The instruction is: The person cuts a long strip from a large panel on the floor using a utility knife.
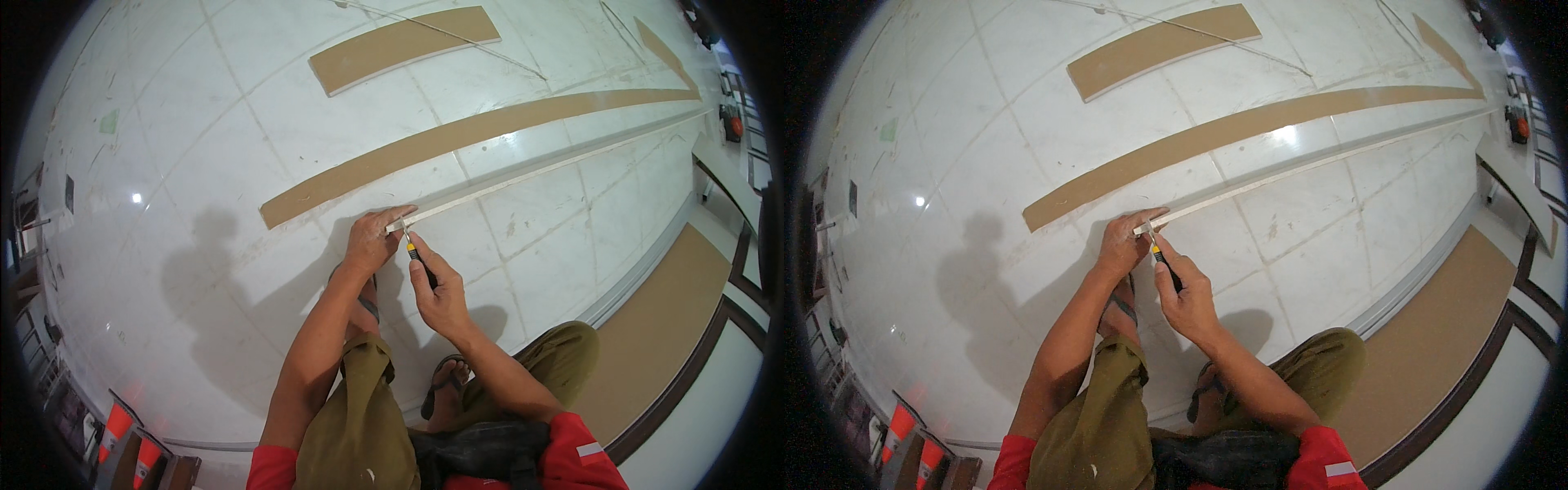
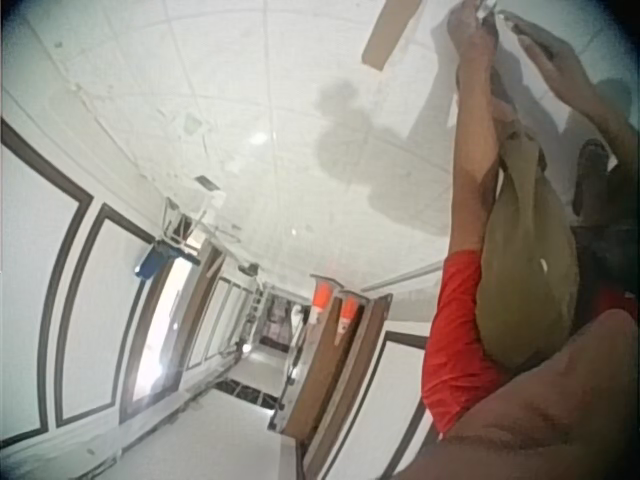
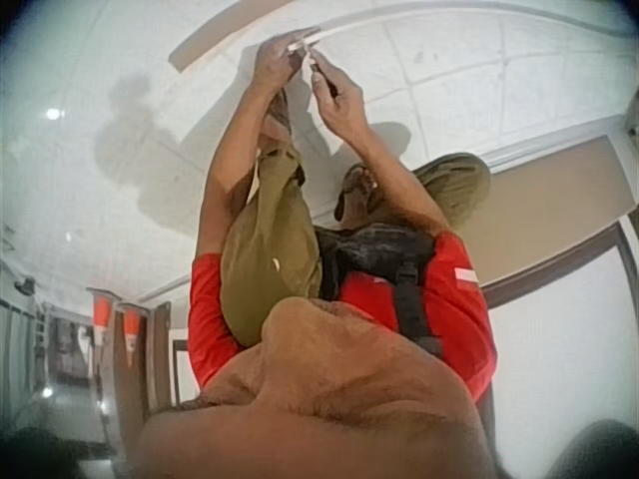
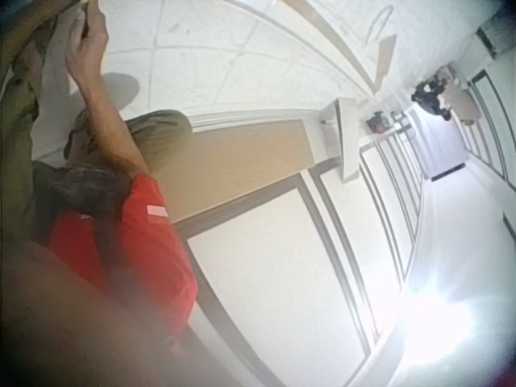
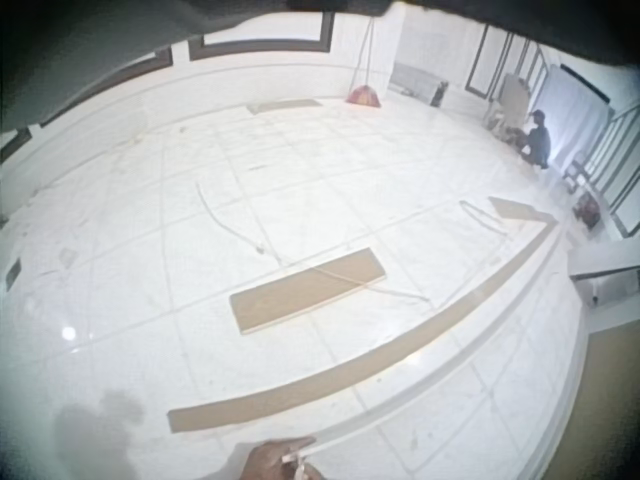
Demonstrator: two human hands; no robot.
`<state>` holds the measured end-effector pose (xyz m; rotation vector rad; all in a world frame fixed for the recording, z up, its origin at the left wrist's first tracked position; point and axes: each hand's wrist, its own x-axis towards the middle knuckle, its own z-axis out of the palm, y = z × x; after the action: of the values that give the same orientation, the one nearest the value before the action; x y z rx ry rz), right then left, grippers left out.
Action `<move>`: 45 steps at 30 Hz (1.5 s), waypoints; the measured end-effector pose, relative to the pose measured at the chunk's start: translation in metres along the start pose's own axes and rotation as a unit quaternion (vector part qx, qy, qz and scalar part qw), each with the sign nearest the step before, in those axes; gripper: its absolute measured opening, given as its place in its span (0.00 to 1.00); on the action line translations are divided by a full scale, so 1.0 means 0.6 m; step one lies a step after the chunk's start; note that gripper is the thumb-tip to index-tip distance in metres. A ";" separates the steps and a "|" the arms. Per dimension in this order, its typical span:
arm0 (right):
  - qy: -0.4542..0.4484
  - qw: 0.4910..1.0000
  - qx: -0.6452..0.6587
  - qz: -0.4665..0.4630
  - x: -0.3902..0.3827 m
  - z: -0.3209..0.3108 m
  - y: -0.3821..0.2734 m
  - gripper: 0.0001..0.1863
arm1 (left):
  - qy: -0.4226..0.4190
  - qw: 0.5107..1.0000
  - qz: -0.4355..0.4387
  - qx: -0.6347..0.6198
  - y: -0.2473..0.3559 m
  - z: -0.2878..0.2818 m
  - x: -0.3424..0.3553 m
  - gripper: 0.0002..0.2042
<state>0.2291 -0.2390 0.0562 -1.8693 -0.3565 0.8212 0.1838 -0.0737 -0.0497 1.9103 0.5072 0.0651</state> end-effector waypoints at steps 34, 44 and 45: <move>-0.051 0.996 0.035 0.069 0.006 -0.025 -0.005 0.25 | -0.008 1.000 -0.004 0.018 -0.002 0.000 0.003 0.17; -0.052 0.994 0.031 0.095 0.013 -0.030 -0.008 0.24 | 0.012 1.000 -0.015 -0.003 0.001 0.002 0.004 0.17; -0.062 0.993 0.021 0.095 0.013 -0.030 -0.009 0.24 | 0.014 1.000 -0.002 0.010 0.001 0.003 0.005 0.17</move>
<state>0.2476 -0.2449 0.0624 -1.8368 -0.2383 1.0675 0.1871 -0.0744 -0.0506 1.9300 0.5312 0.0843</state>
